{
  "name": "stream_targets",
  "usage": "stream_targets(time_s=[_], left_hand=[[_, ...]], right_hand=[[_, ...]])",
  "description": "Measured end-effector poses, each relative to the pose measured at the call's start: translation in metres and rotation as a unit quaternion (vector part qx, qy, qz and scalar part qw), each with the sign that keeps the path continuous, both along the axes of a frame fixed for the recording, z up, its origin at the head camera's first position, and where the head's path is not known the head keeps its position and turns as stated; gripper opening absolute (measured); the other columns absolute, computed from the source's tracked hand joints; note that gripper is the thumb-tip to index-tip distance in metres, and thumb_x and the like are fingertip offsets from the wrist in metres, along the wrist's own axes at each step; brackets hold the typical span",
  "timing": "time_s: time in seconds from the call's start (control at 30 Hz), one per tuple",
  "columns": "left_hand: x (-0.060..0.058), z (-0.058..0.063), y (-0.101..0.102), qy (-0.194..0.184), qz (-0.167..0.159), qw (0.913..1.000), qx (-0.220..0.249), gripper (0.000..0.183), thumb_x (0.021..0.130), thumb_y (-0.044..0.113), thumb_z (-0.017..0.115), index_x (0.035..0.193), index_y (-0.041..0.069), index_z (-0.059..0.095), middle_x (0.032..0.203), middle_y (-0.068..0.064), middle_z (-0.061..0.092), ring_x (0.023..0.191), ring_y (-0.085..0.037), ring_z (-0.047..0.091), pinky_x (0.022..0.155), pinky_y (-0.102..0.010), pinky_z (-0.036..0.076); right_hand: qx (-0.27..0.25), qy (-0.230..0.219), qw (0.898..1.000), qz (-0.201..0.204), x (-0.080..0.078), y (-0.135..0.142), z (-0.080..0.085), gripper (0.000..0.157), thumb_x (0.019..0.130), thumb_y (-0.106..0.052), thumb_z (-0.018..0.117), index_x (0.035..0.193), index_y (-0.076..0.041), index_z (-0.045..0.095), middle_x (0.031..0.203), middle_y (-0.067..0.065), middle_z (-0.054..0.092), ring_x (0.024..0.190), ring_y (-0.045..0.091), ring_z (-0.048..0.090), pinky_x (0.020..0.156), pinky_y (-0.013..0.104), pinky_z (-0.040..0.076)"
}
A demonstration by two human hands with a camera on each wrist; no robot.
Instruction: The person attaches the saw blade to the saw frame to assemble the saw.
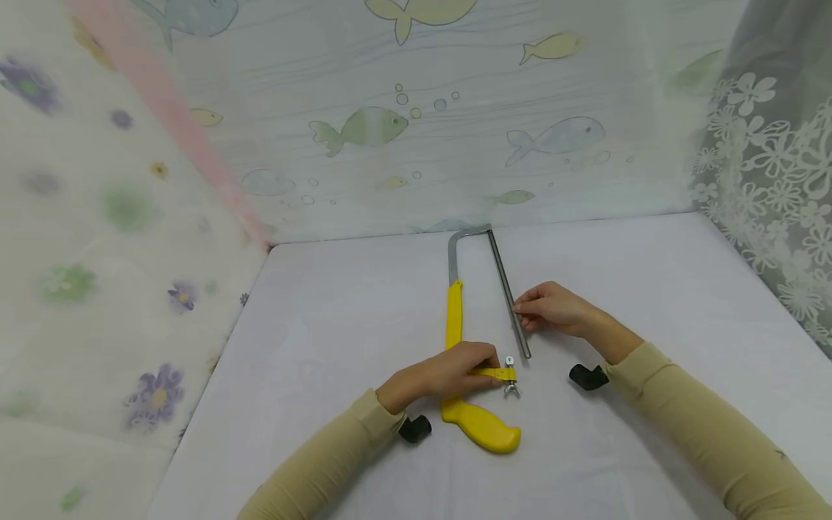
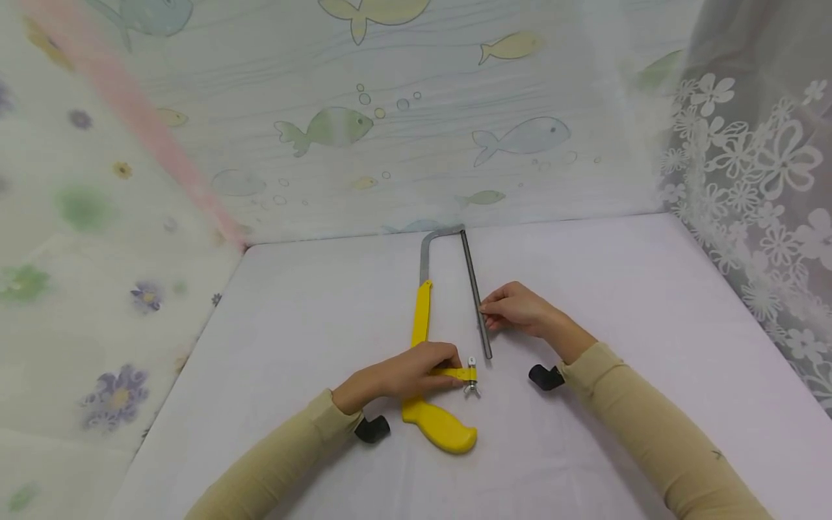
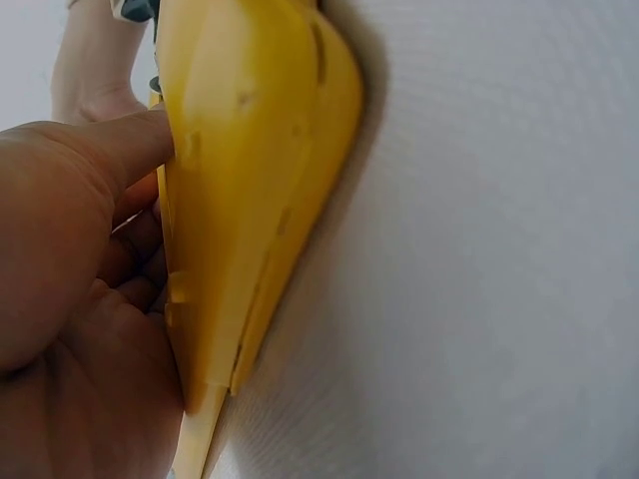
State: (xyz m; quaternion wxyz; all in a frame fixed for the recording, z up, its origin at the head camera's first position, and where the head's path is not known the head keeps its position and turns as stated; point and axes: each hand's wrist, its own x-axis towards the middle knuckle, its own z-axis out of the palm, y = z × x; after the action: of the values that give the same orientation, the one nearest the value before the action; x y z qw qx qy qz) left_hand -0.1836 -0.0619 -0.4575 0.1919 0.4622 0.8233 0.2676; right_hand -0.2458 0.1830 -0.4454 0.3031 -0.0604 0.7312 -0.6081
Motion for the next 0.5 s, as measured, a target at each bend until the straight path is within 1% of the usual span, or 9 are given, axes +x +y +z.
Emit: stream_targets(time_s=[0.2, 0.3, 0.5], left_hand=[[0.0, 0.001, 0.0, -0.002, 0.001, 1.0, 0.002, 0.012, 0.093, 0.029, 0.058, 0.097, 0.018, 0.054, 0.088, 0.01, 0.055, 0.078, -0.004, 0.047, 0.071, -0.012, 0.041], [0.001, 0.001, 0.0, -0.007, 0.004, 1.0, 0.005, 0.013, 0.093, 0.028, 0.059, 0.097, 0.017, 0.055, 0.087, 0.01, 0.055, 0.078, -0.004, 0.047, 0.071, -0.013, 0.041], [0.0, 0.0, 0.0, -0.005, 0.0, 0.9999, 0.013, 0.013, 0.093, 0.029, 0.059, 0.097, 0.017, 0.054, 0.087, 0.01, 0.055, 0.077, -0.004, 0.047, 0.07, -0.013, 0.041]], right_hand=[[0.01, 0.009, 1.0, -0.01, 0.001, -0.005, -0.002, 0.03, 0.096, -0.006, 0.05, 0.116, 0.016, 0.051, 0.085, 0.012, 0.06, 0.072, 0.014, 0.059, 0.068, 0.026, 0.053], [0.009, 0.011, 1.0, -0.018, 0.002, -0.008, -0.002, 0.029, 0.096, -0.006, 0.051, 0.115, 0.016, 0.052, 0.084, 0.012, 0.06, 0.071, 0.014, 0.06, 0.067, 0.026, 0.053], [0.006, 0.018, 1.0, -0.02, 0.004, -0.013, -0.002, 0.028, 0.095, -0.005, 0.052, 0.113, 0.016, 0.053, 0.083, 0.011, 0.061, 0.071, 0.014, 0.061, 0.067, 0.026, 0.053]])
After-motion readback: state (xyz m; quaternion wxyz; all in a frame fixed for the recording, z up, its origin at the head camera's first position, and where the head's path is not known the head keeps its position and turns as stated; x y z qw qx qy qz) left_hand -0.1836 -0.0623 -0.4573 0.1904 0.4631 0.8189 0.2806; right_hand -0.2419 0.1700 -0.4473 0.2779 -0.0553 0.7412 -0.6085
